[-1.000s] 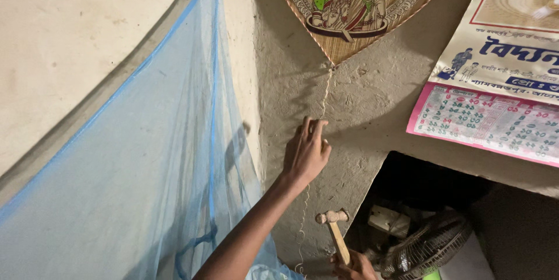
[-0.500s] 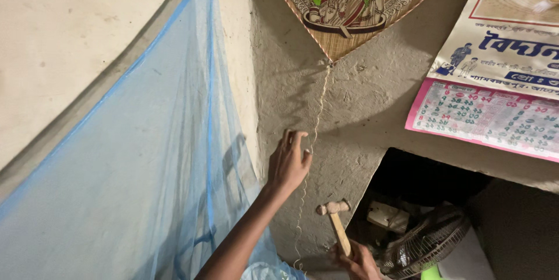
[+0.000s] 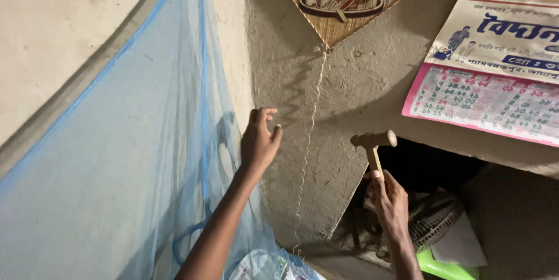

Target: The person hammers a nail into the wall below a decorative wall hanging, ties a string to the hanging's bottom point, and pulls the string taut. They then hammer another nail beside a framed picture on the wall and adjust the frame.

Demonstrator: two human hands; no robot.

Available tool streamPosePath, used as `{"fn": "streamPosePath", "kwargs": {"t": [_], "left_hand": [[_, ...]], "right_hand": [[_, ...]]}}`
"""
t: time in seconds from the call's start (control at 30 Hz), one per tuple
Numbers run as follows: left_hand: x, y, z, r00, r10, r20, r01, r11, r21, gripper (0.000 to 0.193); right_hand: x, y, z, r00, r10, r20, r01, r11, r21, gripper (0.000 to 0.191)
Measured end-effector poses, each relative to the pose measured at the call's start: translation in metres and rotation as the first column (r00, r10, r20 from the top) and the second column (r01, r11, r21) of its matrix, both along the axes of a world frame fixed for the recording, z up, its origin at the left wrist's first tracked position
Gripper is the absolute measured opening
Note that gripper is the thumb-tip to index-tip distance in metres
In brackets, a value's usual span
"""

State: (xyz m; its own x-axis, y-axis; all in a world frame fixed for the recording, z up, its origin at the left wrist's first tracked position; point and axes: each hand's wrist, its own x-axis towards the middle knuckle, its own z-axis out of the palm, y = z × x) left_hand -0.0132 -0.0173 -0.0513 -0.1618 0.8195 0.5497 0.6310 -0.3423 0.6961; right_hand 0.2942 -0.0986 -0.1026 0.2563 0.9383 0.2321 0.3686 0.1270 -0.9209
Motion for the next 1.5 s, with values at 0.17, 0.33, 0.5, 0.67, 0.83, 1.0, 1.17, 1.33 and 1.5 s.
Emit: {"fn": "streamPosePath", "kwargs": {"t": [0.17,0.33,0.5,0.67,0.83,1.0,1.17,1.33,1.5], "left_hand": [[-0.022,-0.021,-0.027,0.985,0.061,-0.160,-0.033,0.984,0.174,0.036],[-0.045,-0.041,-0.088,0.970,0.118,-0.211,-0.137,0.988,-0.075,0.046],[-0.075,-0.061,-0.133,0.949,0.177,-0.260,-0.220,0.965,-0.146,0.057],[-0.091,-0.080,-0.140,0.948,0.202,-0.247,-0.249,0.952,-0.177,0.057],[-0.091,-0.090,-0.124,0.961,0.176,-0.214,-0.215,0.961,-0.176,0.054],[-0.079,-0.101,-0.108,0.984,0.120,-0.130,-0.153,0.948,-0.278,0.052],[-0.065,-0.104,-0.095,0.987,0.093,-0.131,-0.133,0.927,-0.350,0.053],[-0.055,-0.102,-0.091,0.998,0.029,-0.061,-0.054,0.886,-0.461,0.052],[-0.042,-0.092,-0.096,0.937,-0.256,0.238,0.318,0.907,-0.277,0.048]], "right_hand": [[-0.007,-0.008,-0.031,0.997,-0.011,-0.079,0.005,0.997,-0.076,0.041],[-0.014,-0.023,-0.070,0.995,-0.012,-0.094,-0.011,0.970,-0.242,0.041],[-0.021,-0.032,-0.094,0.993,0.055,-0.103,-0.083,0.955,-0.284,0.038],[-0.027,-0.035,-0.096,0.992,0.088,-0.094,-0.112,0.949,-0.293,0.035],[-0.032,-0.038,-0.088,0.995,0.098,-0.028,-0.101,0.941,-0.322,0.036],[-0.034,-0.042,-0.086,0.997,0.075,-0.008,-0.073,0.934,-0.350,0.038],[-0.028,-0.044,-0.094,0.990,0.104,-0.092,-0.129,0.939,-0.320,0.035],[-0.022,-0.045,-0.109,0.990,0.112,-0.086,-0.133,0.946,-0.297,0.033],[-0.017,-0.038,-0.123,0.985,0.107,-0.133,-0.143,0.943,-0.301,0.031]]}}
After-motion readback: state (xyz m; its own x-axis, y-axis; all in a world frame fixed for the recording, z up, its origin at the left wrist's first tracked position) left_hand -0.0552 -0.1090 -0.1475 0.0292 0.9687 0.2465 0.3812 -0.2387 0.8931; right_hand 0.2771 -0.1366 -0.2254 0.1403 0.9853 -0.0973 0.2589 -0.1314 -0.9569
